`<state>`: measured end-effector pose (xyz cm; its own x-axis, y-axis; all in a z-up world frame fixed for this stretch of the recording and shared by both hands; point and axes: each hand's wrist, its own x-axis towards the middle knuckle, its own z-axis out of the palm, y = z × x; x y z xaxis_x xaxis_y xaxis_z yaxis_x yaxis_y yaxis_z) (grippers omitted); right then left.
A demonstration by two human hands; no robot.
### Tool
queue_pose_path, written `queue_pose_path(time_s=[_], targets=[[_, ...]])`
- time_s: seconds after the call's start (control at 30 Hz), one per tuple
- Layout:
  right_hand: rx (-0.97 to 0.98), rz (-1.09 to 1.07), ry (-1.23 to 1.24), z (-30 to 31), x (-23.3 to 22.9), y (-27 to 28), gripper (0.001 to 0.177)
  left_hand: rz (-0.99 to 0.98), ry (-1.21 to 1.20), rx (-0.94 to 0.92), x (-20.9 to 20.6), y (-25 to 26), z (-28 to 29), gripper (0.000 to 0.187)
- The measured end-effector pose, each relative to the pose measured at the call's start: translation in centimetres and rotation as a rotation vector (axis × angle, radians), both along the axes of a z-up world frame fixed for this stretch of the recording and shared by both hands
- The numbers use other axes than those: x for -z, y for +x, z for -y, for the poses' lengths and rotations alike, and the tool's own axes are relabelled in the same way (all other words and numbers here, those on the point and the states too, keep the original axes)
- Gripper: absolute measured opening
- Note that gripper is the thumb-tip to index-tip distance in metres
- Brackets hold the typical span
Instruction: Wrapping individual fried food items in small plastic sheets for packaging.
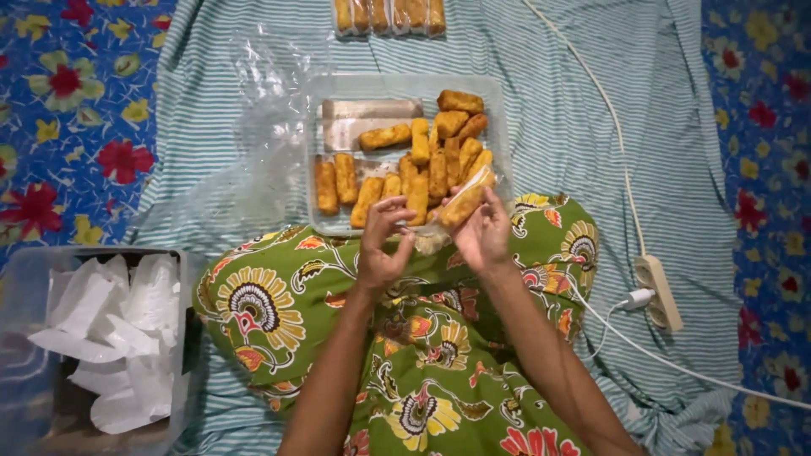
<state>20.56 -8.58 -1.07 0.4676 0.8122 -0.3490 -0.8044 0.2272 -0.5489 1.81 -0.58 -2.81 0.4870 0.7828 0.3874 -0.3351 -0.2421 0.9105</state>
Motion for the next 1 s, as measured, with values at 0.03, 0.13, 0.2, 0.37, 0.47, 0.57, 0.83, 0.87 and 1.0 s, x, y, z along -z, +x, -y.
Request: queue_pose_path(time_s=[0.03, 0.13, 0.2, 0.37, 0.47, 0.57, 0.83, 0.87, 1.0], targets=[[-0.002, 0.003, 0.001, 0.1, 0.1, 0.0, 0.047, 0.003, 0.001, -0.002, 0.3, 0.2, 0.0, 0.031], [0.009, -0.024, 0.002, 0.2, 0.2, 0.0, 0.046, -0.012, 0.156, -0.025, 0.7, 0.7, 0.1, 0.041], [0.04, -0.071, 0.013, 0.3, -0.2, 0.1, 0.042, -0.01, 0.186, -0.017, 0.2, 0.8, 0.3, 0.04], [0.041, -0.04, 0.016, 1.3, -2.1, -0.2, 0.038, -0.053, 0.167, -0.034, -0.6, -0.1, 0.0, 0.036], [0.039, -0.03, 0.018, 2.1, -2.5, 0.1, 0.04, -0.095, 0.153, -0.098, 3.0, 0.1, -0.7, 0.02], [0.046, -0.032, 0.022, 3.1, -1.9, 0.5, 0.039, -0.208, 0.139, -0.237, 4.6, 0.0, -0.9, 0.011], [0.041, -0.067, 0.071, 5.9, 0.4, 1.5, 0.036, -0.179, 0.124, -0.344, 2.6, -0.1, -0.3, 0.029], [0.016, -0.047, 0.062, 6.3, 0.9, 1.8, 0.039, -0.193, 0.064, -0.368, 2.6, -0.3, -0.1, 0.02], [0.022, -0.035, 0.078, 7.3, -2.6, 0.2, 0.042, -0.123, -0.141, -0.363, 0.7, -0.6, 1.1, 0.015]])
